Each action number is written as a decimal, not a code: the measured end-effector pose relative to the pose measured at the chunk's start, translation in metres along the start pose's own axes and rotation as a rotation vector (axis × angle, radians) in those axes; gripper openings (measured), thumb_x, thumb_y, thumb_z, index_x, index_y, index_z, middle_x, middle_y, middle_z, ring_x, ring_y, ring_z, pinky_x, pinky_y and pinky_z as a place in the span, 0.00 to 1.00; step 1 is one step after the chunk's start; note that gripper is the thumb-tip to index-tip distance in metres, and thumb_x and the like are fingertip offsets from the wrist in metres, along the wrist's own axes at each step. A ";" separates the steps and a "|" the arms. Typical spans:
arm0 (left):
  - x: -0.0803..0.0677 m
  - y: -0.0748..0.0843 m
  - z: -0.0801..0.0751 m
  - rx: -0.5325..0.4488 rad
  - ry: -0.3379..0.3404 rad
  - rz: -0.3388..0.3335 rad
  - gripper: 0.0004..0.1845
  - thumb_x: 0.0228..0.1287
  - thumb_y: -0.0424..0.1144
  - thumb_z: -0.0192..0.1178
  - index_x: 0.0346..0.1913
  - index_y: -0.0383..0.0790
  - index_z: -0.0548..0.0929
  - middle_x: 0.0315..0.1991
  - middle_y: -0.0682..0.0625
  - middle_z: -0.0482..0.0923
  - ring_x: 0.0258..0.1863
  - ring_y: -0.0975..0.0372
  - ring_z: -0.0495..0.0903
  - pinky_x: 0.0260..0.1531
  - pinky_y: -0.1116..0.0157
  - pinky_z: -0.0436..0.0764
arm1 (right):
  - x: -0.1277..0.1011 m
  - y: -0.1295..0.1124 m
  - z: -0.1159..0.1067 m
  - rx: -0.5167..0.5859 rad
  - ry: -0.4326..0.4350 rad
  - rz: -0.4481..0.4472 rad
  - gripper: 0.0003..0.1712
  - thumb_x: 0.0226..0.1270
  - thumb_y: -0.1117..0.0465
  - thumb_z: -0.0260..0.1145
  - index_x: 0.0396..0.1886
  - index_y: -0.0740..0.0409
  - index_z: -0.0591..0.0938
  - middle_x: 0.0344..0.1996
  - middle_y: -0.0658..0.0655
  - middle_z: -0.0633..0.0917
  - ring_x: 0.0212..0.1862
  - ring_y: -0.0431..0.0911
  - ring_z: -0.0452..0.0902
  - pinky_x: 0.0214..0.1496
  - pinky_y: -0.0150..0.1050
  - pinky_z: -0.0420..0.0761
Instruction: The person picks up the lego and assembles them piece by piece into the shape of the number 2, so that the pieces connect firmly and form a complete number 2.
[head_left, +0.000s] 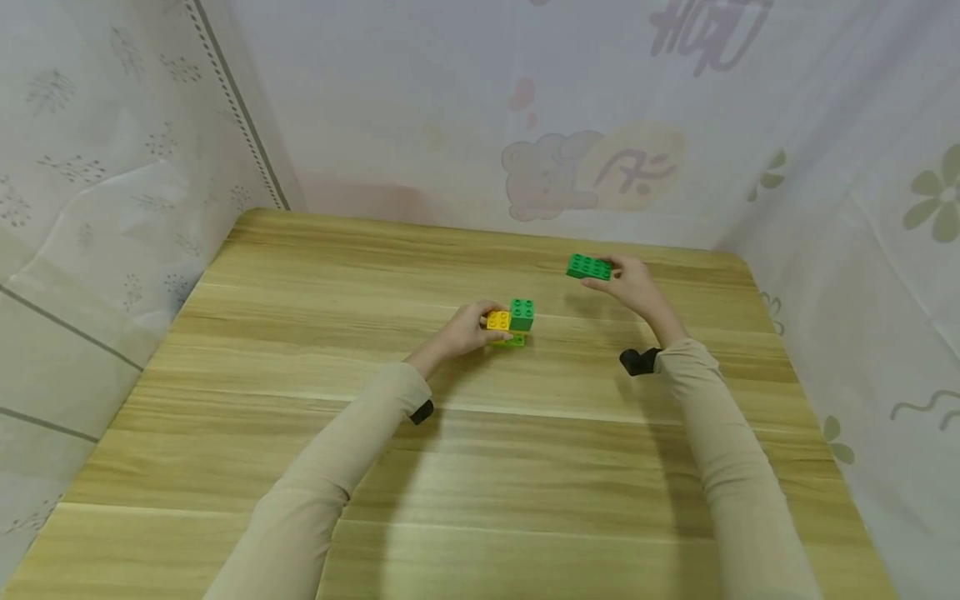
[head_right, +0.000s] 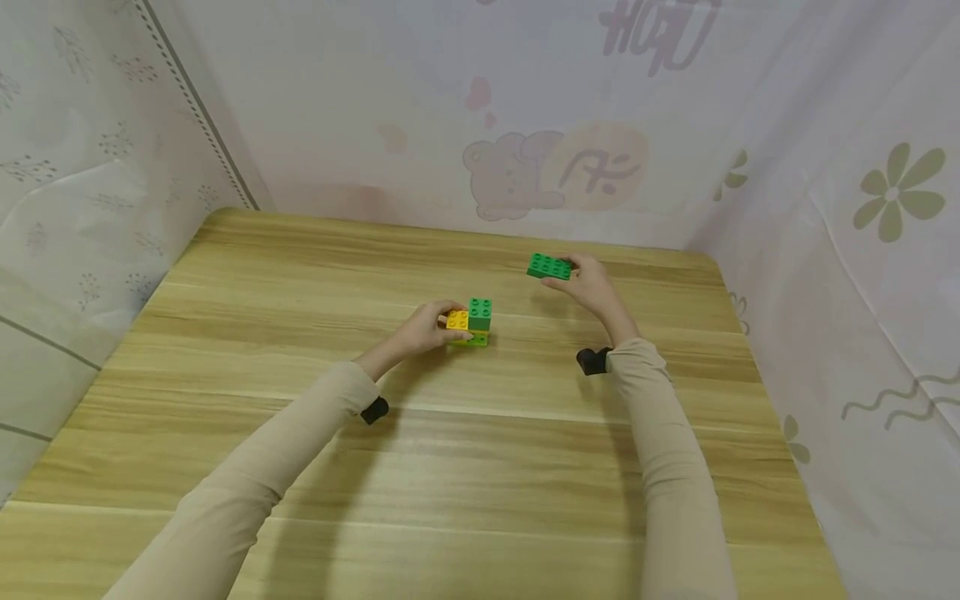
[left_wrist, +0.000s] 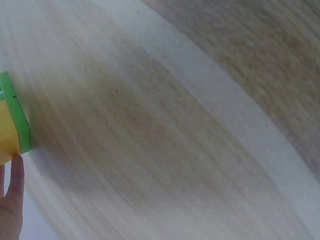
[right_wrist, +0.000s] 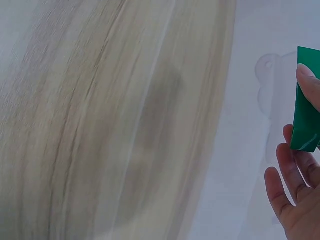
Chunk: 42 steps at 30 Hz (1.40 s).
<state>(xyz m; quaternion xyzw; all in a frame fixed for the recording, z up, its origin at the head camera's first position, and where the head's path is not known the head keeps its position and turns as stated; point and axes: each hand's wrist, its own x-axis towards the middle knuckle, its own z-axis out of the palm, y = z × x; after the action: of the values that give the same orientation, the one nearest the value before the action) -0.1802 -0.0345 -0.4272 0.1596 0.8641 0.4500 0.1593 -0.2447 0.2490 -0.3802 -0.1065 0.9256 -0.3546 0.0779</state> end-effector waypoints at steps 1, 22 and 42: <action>0.000 0.000 0.000 -0.001 0.001 -0.001 0.26 0.57 0.39 0.63 0.57 0.34 0.71 0.51 0.41 0.74 0.48 0.55 0.75 0.48 0.62 0.77 | 0.000 -0.003 0.000 -0.001 -0.003 -0.006 0.33 0.59 0.51 0.65 0.61 0.61 0.70 0.55 0.64 0.74 0.56 0.58 0.66 0.59 0.54 0.68; 0.001 -0.001 0.001 -0.011 -0.001 0.012 0.27 0.57 0.39 0.63 0.58 0.32 0.70 0.52 0.40 0.73 0.49 0.54 0.76 0.48 0.63 0.78 | -0.006 -0.053 0.024 -0.072 -0.067 -0.152 0.32 0.56 0.52 0.68 0.58 0.61 0.72 0.56 0.63 0.74 0.55 0.55 0.68 0.59 0.51 0.69; -0.002 0.003 -0.002 -0.046 -0.021 0.025 0.25 0.59 0.38 0.61 0.57 0.30 0.69 0.52 0.38 0.73 0.52 0.50 0.76 0.48 0.60 0.79 | -0.018 -0.070 0.056 -0.023 -0.142 -0.298 0.30 0.56 0.53 0.68 0.57 0.60 0.74 0.54 0.61 0.76 0.54 0.53 0.70 0.57 0.51 0.71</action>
<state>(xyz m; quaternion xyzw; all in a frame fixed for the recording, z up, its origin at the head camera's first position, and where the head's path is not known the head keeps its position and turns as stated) -0.1786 -0.0357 -0.4231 0.1713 0.8499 0.4697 0.1664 -0.2054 0.1667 -0.3732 -0.2685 0.8957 -0.3431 0.0886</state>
